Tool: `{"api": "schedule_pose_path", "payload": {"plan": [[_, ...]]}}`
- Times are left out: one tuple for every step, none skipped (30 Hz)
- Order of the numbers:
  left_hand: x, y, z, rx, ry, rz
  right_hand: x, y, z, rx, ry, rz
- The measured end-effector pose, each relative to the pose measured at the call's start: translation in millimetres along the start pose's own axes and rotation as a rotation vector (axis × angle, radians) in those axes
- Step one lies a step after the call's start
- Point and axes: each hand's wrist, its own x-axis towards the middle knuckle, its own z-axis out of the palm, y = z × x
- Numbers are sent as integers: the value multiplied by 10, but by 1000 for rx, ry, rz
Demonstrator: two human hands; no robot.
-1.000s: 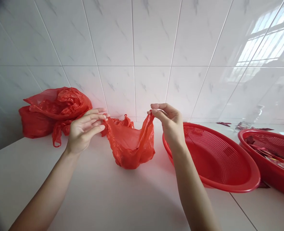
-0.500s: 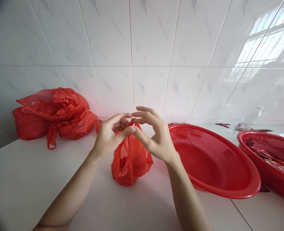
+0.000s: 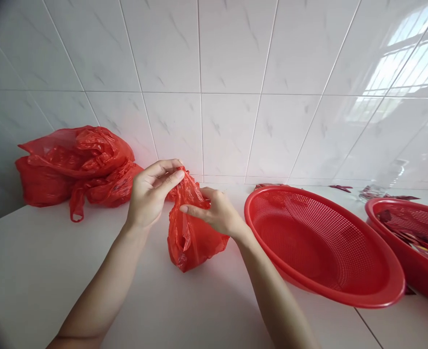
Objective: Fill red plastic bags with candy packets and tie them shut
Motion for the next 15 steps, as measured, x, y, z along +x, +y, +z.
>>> {"api": "schedule_pose_path", "payload": {"plan": [[8,-16,-13,5,9,7,9,15,22,19,17,11],[16,-30,-25,8,14,10,17,27,37,43,36,14],[24,-40,-37,8,18,12,22,37,46,69,54,8],[30,-44,-48,6,23,15,27,44,50,102,69,2],[36,-43,-59,2,28,18,32,49,50,143,86,1],[41,-35,-71,-3,33,23,37,53,47,194,108,9],[45,-22,-83,-9,33,31,43,57,43,255,141,22],[48,-5,-97,-15,26,39,51,62,38,328,180,37],[50,16,-113,-20,11,48,60,70,34,411,221,48],[52,38,-131,-23,-14,54,71,82,29,496,260,53],[53,58,-151,-23,-44,56,84,98,24,575,293,51],[54,76,-171,-20,-76,52,97,118,18,640,315,53],[55,89,-190,-12,-104,45,110,143,11,687,325,62],[57,97,-208,0,-122,38,123,169,5,717,328,77],[59,100,-222,12,-129,35,134,195,-2,731,330,93]]}}
